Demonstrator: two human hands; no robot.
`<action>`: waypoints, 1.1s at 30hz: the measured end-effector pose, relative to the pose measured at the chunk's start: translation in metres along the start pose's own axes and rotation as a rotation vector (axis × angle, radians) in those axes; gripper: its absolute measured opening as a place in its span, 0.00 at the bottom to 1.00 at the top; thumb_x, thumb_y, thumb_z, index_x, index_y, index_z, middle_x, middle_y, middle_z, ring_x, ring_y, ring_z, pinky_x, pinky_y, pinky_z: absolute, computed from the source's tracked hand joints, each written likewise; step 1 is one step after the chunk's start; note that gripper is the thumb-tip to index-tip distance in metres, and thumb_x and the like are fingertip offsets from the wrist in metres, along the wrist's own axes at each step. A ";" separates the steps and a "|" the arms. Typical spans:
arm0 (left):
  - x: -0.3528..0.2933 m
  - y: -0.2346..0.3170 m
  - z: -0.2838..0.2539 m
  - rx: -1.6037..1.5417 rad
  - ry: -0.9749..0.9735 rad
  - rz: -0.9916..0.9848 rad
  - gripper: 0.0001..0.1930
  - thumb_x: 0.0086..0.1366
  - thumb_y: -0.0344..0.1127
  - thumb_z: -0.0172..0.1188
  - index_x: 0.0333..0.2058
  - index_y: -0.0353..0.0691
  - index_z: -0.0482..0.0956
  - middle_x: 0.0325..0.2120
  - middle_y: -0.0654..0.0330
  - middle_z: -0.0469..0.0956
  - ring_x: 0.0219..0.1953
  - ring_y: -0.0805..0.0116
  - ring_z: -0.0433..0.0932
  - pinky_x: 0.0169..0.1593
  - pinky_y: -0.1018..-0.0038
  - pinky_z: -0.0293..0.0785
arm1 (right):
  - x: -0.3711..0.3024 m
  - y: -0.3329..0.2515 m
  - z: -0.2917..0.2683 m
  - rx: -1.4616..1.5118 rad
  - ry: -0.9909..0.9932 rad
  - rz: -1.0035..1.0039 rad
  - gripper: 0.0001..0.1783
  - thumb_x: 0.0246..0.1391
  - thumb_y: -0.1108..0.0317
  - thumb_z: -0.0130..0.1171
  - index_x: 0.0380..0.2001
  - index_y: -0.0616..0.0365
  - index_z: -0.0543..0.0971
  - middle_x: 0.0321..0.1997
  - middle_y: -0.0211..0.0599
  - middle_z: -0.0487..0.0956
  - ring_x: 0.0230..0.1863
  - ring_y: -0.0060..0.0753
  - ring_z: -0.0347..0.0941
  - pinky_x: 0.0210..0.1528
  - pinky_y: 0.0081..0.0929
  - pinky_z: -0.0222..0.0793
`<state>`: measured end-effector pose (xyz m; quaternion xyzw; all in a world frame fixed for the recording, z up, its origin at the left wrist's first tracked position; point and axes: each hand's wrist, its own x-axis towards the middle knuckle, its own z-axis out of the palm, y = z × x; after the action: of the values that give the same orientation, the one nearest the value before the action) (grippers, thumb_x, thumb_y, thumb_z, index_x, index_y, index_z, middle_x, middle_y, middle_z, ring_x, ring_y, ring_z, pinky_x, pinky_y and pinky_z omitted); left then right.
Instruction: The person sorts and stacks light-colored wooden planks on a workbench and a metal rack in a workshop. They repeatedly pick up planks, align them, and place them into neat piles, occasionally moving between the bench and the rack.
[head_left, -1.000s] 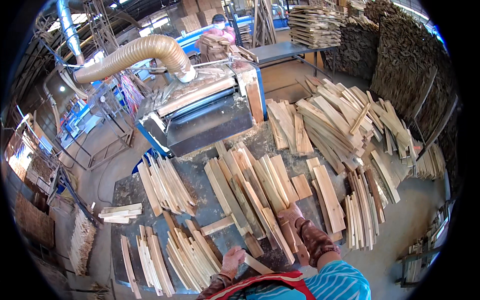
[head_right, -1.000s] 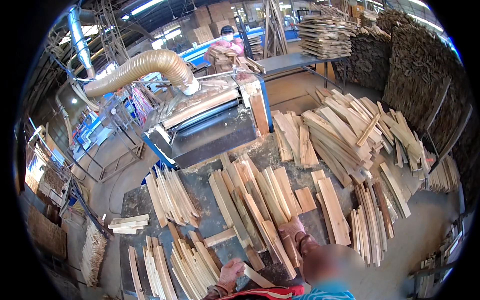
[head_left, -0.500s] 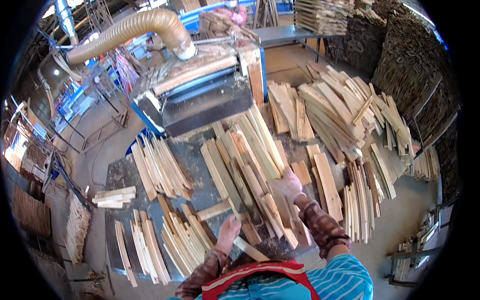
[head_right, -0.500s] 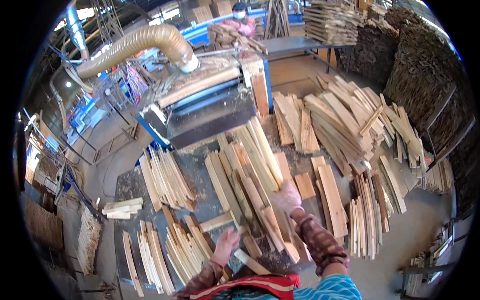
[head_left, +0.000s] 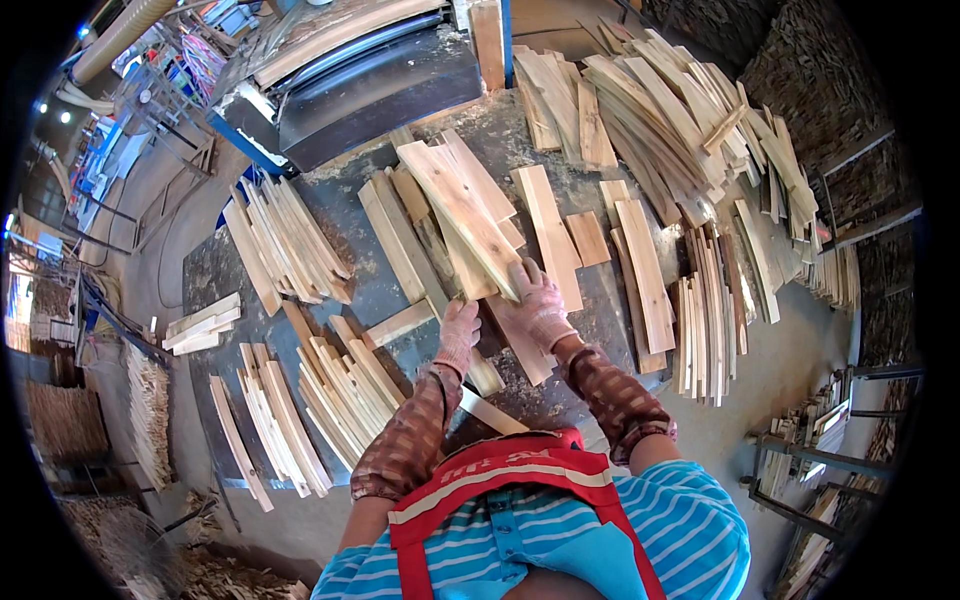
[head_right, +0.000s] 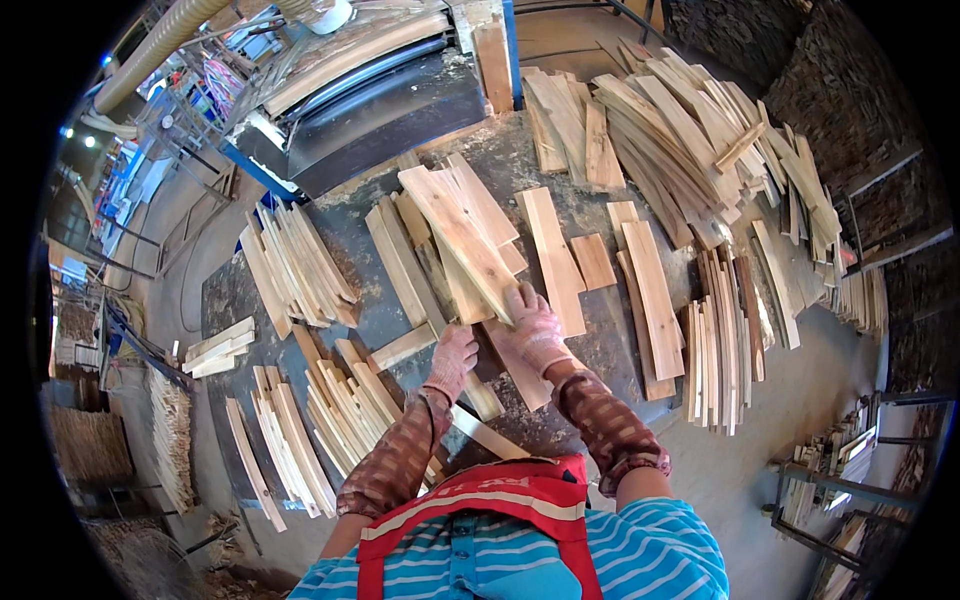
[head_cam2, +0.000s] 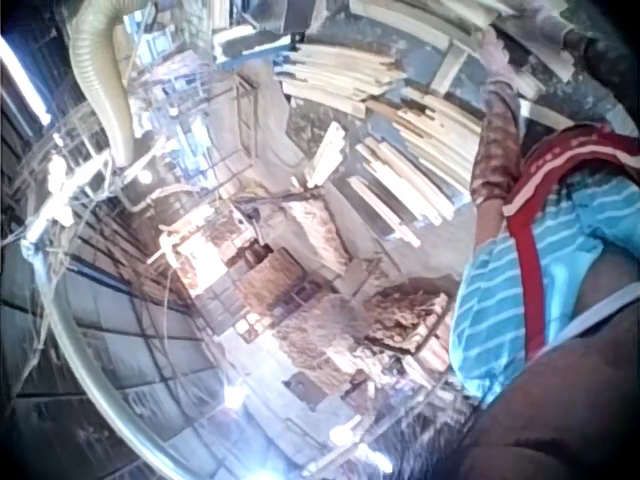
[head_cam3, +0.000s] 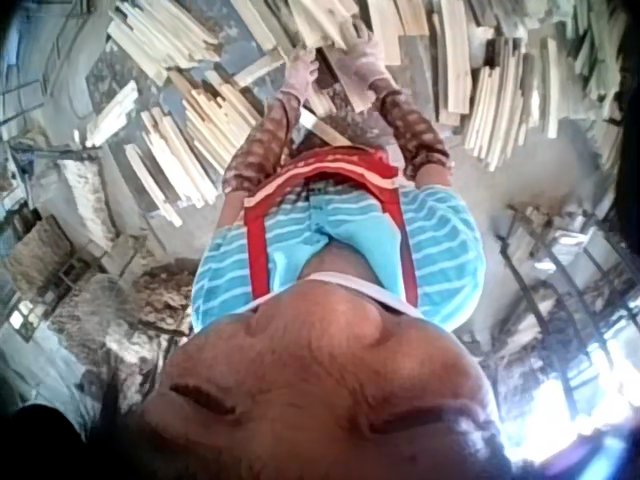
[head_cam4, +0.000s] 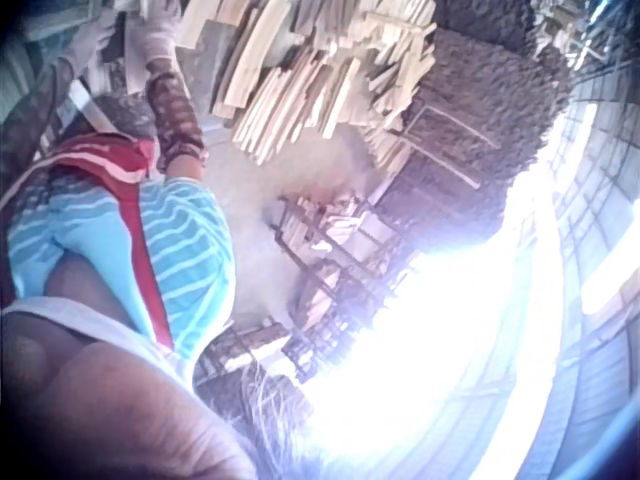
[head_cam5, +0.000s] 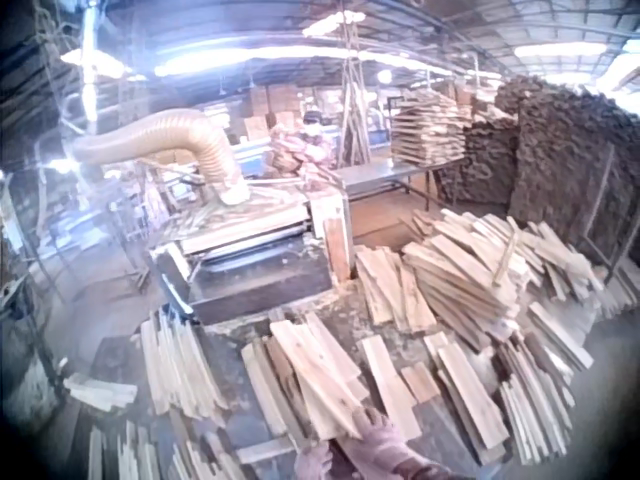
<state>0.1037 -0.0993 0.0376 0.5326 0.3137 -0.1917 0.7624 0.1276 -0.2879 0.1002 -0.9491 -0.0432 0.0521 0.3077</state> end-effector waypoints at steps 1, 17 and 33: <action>0.006 -0.002 0.000 -0.019 0.012 -0.008 0.15 0.70 0.41 0.58 0.52 0.48 0.72 0.43 0.60 0.75 0.37 0.65 0.74 0.39 0.69 0.72 | 0.003 0.002 -0.010 0.050 -0.035 0.003 0.47 0.47 0.51 0.69 0.69 0.54 0.64 0.73 0.51 0.62 0.69 0.58 0.63 0.70 0.44 0.61; 0.028 0.051 0.023 0.119 -0.025 -0.033 0.15 0.65 0.47 0.65 0.29 0.47 0.70 0.18 0.69 0.66 0.15 0.76 0.62 0.19 0.75 0.58 | 0.019 0.061 -0.029 1.085 -0.202 0.373 0.25 0.61 0.63 0.61 0.58 0.65 0.77 0.45 0.35 0.84 0.43 0.25 0.80 0.48 0.25 0.76; 0.000 0.004 0.031 -0.144 0.119 0.271 0.17 0.64 0.35 0.66 0.47 0.30 0.77 0.40 0.56 0.82 0.37 0.64 0.80 0.42 0.67 0.78 | 0.008 0.037 0.016 1.173 -0.229 0.489 0.13 0.55 0.64 0.63 0.40 0.62 0.84 0.29 0.26 0.79 0.27 0.19 0.73 0.29 0.21 0.71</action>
<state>0.1143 -0.1271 0.0476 0.5244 0.2966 -0.0320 0.7975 0.1353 -0.3078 0.0650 -0.5941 0.1775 0.2365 0.7480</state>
